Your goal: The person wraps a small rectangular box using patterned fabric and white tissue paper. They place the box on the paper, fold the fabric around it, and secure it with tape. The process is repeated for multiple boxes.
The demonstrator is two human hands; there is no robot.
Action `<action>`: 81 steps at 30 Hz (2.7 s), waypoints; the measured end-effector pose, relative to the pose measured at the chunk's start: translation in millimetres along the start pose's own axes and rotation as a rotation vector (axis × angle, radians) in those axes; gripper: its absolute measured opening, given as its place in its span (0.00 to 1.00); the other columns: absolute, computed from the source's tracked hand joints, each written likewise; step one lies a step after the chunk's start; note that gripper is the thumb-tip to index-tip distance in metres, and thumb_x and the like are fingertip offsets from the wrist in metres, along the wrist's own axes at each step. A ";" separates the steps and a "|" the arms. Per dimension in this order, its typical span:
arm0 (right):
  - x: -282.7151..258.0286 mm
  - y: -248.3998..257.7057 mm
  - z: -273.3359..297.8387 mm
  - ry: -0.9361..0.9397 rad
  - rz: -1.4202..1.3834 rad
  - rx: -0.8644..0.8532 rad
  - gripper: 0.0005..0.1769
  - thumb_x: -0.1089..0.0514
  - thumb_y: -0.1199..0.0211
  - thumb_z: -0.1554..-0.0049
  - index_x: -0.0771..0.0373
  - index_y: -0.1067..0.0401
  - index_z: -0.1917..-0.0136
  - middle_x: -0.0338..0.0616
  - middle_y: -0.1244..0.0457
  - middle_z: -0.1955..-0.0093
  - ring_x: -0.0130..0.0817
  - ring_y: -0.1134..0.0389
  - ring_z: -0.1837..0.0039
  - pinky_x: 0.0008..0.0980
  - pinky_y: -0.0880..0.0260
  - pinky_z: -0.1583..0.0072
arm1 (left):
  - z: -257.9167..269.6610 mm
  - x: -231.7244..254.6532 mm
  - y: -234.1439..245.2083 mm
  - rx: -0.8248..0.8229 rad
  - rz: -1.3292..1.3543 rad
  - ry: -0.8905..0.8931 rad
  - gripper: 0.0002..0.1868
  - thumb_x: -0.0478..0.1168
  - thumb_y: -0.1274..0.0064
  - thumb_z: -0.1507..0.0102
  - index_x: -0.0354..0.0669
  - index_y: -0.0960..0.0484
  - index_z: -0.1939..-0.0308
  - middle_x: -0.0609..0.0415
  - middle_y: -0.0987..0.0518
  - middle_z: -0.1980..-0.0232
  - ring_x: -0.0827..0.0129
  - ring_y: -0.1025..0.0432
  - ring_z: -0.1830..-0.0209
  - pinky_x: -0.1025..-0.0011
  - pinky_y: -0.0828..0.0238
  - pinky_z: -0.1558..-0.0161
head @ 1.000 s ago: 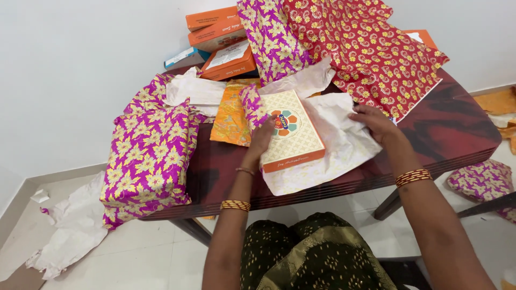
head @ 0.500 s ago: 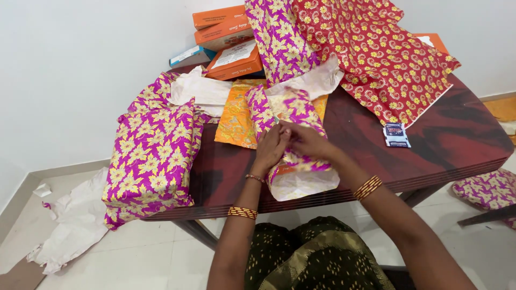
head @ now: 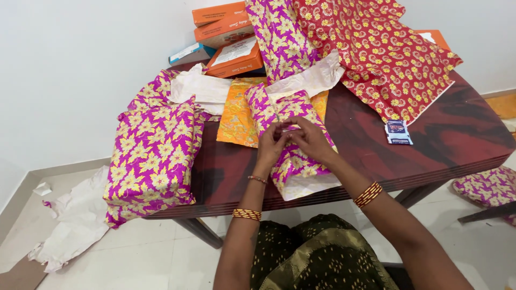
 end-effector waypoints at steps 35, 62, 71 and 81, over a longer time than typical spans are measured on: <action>26.6 -22.1 16.0 0.056 0.466 -0.399 0.16 0.54 0.40 0.43 0.52 0.19 0.44 0.37 0.38 0.26 0.39 0.43 0.21 0.64 0.68 0.20 | 99.3 98.0 34.4 0.041 -0.803 -0.414 0.28 0.29 0.54 0.39 0.43 0.27 0.34 0.45 0.30 0.30 0.51 0.37 0.26 0.57 0.40 0.26; 15.1 -31.1 30.1 0.129 0.568 -0.693 0.40 0.37 0.32 0.49 0.53 0.33 0.28 0.46 0.51 0.19 0.48 0.61 0.16 0.66 0.72 0.25 | 99.6 104.3 -9.3 0.205 -0.638 -0.342 0.15 0.27 0.43 0.44 0.36 0.19 0.53 0.41 0.30 0.43 0.53 0.24 0.57 0.62 0.25 0.56; 21.2 -23.3 32.4 0.200 0.599 -0.356 0.22 0.53 0.35 0.40 0.55 0.27 0.32 0.41 0.32 0.33 0.44 0.33 0.28 0.44 0.35 0.30 | 59.0 69.8 10.4 0.083 -0.663 -0.259 0.16 0.41 0.30 0.43 0.45 0.23 0.58 0.52 0.22 0.58 0.56 0.22 0.60 0.59 0.25 0.60; -37.9 31.3 54.2 0.292 0.506 -0.267 0.42 0.45 0.26 0.49 0.57 0.36 0.26 0.55 0.46 0.21 0.50 0.44 0.21 0.47 0.42 0.25 | 60.5 103.1 -32.0 0.017 -1.001 -0.357 0.10 0.34 0.45 0.39 0.49 0.19 0.55 0.53 0.23 0.57 0.54 0.23 0.60 0.57 0.27 0.64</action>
Point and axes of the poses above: each hand's wrist, its own z-axis away from the middle knuckle, its own y-axis out of the back of the hand, x = y × z, the point moved 10 cm from there along -z, towards the middle knuckle
